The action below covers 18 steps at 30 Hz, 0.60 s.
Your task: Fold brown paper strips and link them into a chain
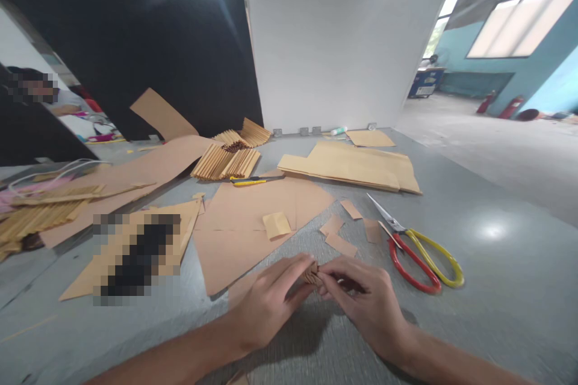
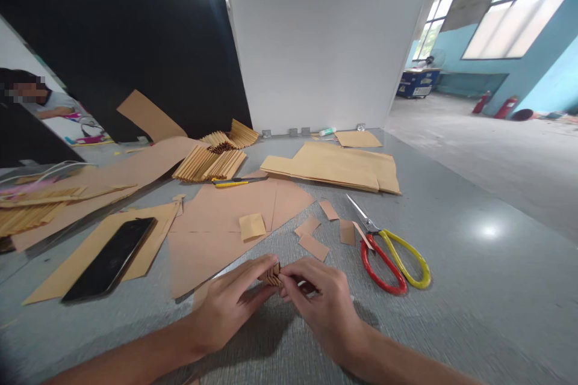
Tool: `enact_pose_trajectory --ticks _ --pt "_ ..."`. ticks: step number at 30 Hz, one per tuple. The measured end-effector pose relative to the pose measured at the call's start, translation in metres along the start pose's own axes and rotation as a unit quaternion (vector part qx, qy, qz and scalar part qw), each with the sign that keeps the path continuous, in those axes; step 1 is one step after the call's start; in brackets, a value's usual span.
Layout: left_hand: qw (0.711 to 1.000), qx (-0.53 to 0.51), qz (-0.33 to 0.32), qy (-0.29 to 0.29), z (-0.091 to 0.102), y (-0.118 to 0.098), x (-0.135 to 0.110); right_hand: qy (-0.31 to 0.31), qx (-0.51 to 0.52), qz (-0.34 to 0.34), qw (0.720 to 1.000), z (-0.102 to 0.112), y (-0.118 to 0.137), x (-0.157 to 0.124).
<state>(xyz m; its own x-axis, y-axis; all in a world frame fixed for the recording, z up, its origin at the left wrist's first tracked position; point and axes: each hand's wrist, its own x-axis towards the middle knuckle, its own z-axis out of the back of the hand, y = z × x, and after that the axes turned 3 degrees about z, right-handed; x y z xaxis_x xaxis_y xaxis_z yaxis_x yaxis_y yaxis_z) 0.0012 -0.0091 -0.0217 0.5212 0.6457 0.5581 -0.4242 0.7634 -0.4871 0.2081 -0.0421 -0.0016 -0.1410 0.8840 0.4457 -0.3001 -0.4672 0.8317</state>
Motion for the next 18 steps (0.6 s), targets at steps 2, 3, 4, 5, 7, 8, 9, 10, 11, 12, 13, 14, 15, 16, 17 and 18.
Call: enact_pose_trajectory --ticks 2,3,4,5,7,8,9,10,11,12,13,14,15,16,17,18 --pt "1.000 -0.022 0.006 0.013 0.001 0.000 0.002 -0.003 0.018 -0.016 1.000 -0.001 0.000 0.001" --pt "0.999 -0.026 0.005 0.018 0.002 0.000 0.002 -0.007 0.024 -0.022 0.999 -0.002 0.000 0.001" --pt "0.999 -0.027 0.003 0.020 0.002 0.000 0.003 -0.013 0.026 -0.024 0.999 -0.002 0.000 0.001" --pt "0.999 -0.024 0.000 0.021 0.002 -0.001 0.003 -0.019 0.023 -0.025 0.999 -0.002 -0.001 0.001" --pt "1.000 -0.019 -0.007 0.021 0.002 -0.002 0.003 -0.031 0.007 -0.021 0.999 -0.003 -0.002 0.001" --pt "1.000 -0.020 -0.007 0.022 0.002 -0.002 0.003 -0.033 0.002 -0.021 0.999 -0.002 -0.003 0.001" --pt "0.999 -0.024 -0.003 0.025 0.002 -0.002 0.002 -0.030 0.005 -0.027 0.999 -0.002 -0.004 0.001" --pt "0.999 -0.031 0.004 0.026 0.002 -0.003 0.003 -0.023 0.018 -0.037 0.999 -0.002 -0.005 0.001" --pt "0.999 -0.041 0.019 0.028 0.002 -0.004 0.003 -0.014 0.037 -0.049 0.998 -0.002 -0.007 0.001" --pt "0.997 -0.055 0.042 0.030 0.003 -0.005 0.004 -0.006 0.056 -0.060 0.997 -0.001 -0.008 0.001" --pt "0.994 -0.074 0.073 0.030 0.004 -0.006 0.006 -0.001 0.071 -0.069 0.995 -0.001 -0.009 0.001" --pt "0.989 -0.096 0.107 0.031 0.005 -0.008 0.008 0.001 0.081 -0.074 0.994 0.000 -0.010 0.001" --pt "0.981 -0.120 0.146 0.031 0.007 -0.009 0.011 -0.001 0.088 -0.076 0.993 0.000 -0.010 0.001" --pt "0.974 -0.148 0.171 0.030 0.009 -0.011 0.014 -0.005 0.092 -0.076 0.993 0.000 -0.011 0.001" --pt "0.966 -0.169 0.189 0.040 0.011 -0.013 0.018 -0.009 0.094 -0.075 0.993 0.000 -0.011 0.001" --pt "0.960 -0.186 0.203 0.049 0.013 -0.014 0.021 -0.011 0.094 -0.075 0.993 0.000 -0.011 0.001"
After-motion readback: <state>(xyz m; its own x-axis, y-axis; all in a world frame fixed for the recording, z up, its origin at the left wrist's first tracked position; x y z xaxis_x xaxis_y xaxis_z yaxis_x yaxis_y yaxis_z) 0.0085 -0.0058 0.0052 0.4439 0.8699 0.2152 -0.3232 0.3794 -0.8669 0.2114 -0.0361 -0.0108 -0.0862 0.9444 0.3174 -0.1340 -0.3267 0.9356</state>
